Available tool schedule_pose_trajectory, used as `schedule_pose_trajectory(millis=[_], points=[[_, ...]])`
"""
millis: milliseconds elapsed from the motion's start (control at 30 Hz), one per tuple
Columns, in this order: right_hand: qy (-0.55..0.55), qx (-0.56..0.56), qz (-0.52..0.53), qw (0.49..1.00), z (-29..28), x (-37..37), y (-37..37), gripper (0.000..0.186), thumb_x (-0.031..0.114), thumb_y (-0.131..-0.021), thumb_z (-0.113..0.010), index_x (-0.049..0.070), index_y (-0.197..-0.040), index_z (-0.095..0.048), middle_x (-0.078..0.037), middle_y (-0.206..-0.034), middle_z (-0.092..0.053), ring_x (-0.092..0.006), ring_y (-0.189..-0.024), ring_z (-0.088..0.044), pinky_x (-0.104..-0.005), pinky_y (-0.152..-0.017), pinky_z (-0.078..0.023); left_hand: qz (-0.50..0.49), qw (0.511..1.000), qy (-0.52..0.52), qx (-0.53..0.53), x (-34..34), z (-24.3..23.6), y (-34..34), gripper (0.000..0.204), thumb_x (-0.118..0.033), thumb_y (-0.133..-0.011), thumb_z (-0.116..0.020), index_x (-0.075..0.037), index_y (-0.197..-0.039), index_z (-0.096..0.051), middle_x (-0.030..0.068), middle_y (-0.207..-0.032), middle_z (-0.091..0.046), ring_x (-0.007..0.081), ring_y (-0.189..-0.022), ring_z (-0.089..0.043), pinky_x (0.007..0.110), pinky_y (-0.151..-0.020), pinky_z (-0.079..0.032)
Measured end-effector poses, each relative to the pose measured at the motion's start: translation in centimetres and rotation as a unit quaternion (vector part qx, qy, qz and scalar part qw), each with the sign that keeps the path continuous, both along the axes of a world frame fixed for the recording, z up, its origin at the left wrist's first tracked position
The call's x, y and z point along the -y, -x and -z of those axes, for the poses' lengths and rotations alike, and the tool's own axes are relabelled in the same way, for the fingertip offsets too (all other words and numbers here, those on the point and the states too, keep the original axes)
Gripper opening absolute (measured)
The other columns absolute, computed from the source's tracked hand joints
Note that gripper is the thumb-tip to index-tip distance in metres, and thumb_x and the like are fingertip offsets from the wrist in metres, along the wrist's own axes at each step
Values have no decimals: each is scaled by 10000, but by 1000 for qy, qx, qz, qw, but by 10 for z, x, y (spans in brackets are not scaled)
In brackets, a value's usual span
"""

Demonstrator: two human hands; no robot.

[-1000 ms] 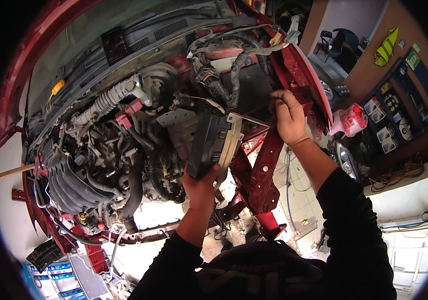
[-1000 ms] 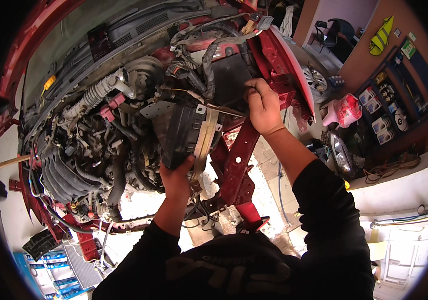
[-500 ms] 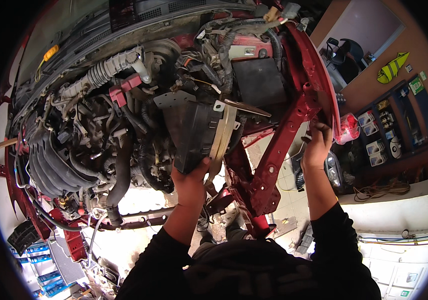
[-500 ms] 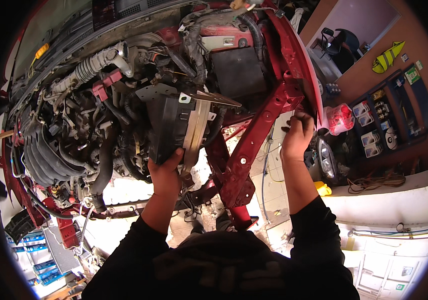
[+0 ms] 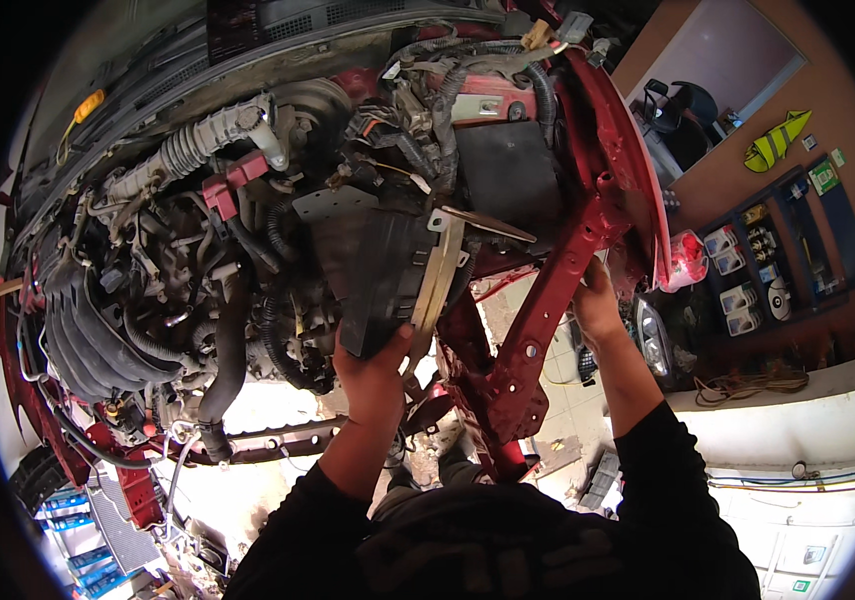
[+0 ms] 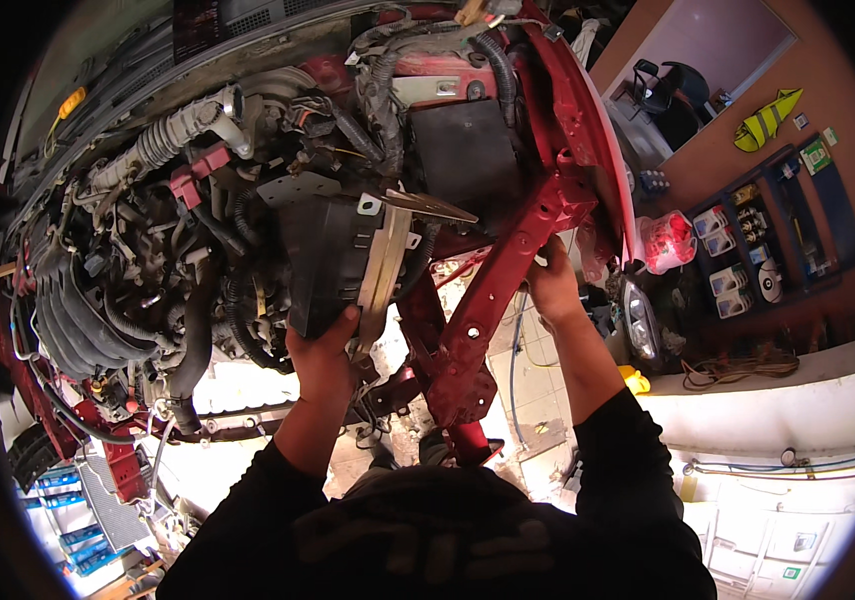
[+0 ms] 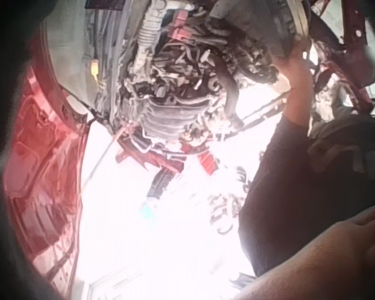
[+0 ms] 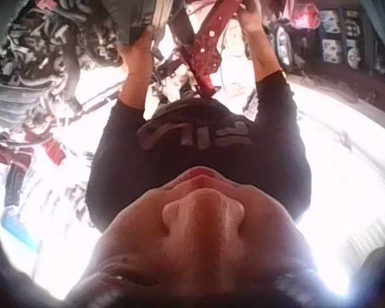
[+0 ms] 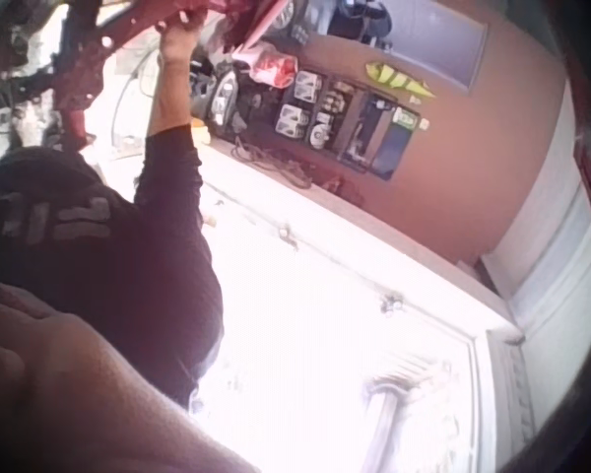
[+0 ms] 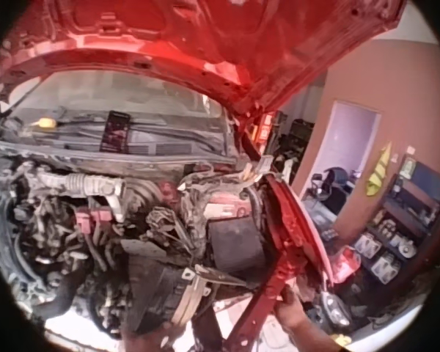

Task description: The person removes a metal bracket from the engine bay of a red car, then retrieves a replacement bracket and installs it. They align the new bracket, secure it with fasteners, and adjust surrounding components to complete the installation.

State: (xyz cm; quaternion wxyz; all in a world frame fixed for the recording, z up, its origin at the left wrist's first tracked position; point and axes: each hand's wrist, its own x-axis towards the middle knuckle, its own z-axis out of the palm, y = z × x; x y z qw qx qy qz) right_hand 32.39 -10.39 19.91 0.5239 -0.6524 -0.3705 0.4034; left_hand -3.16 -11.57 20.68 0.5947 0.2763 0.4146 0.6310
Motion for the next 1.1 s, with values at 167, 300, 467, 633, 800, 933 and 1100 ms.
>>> schedule_pose_trajectory(millis=[167,300,467,633,800,933,1100], points=[[-133,198,114,965,-45,26,21,217,12,-1015,-643,-8,-1219,-714,-59,-1037,-766,-140,-861,-709,-303,-771,-579,-1,1000,3,27,5,-6,-7,478,82,-910,-863,-35,-1339,-688,11,-1094,-751,131,-972,-714,313,-881,-590],[-259,420,11,870,-96,38,59,411,-32,-931,-723,-10,-1338,-662,-148,-1184,-734,-264,-1084,-716,-375,-973,-567,13,999,-30,-5,6,-7,-13,456,40,-909,-884,-34,-1322,-704,23,-1164,-777,129,-1029,-722,303,-912,-580],[-241,396,-75,883,-121,-1,97,440,105,-1022,-764,-21,-1427,-647,-152,-1185,-731,-244,-1100,-693,-348,-1007,-547,44,997,-57,-27,10,-7,-24,459,-9,-894,-915,-17,-1311,-722,22,-1132,-793,110,-1004,-708,292,-919,-569],[-142,328,-144,923,-130,1,106,325,240,-1131,-714,-25,-1318,-722,-155,-985,-767,-197,-907,-721,-352,-858,-579,120,987,-91,-56,-13,-5,2,503,-18,-888,-911,-16,-1358,-730,26,-1128,-794,133,-996,-712,304,-913,-580],[-249,385,-236,857,-163,29,122,319,248,-1131,-712,-40,-1267,-715,-199,-1030,-725,-318,-896,-721,-391,-831,-565,282,958,-56,21,-50,1,41,596,12,-860,-922,-12,-1417,-712,42,-1258,-786,180,-1138,-701,359,-1056,-540],[-238,473,-249,811,-180,62,143,352,279,-1078,-764,-32,-1227,-691,-227,-1058,-712,-422,-962,-697,-465,-865,-554,380,921,-78,43,-60,-1,60,715,44,-872,-872,-24,-1544,-639,55,-1399,-748,222,-1299,-666,396,-1163,-491],[-214,504,-260,795,-179,77,160,418,256,-1051,-797,-22,-1339,-674,-227,-1241,-714,-409,-1136,-679,-462,-1023,-533,411,908,-81,27,-65,-2,72,739,10,-860,-887,-31,-1553,-634,75,-1419,-740,247,-1326,-662,419,-1178,-475]])
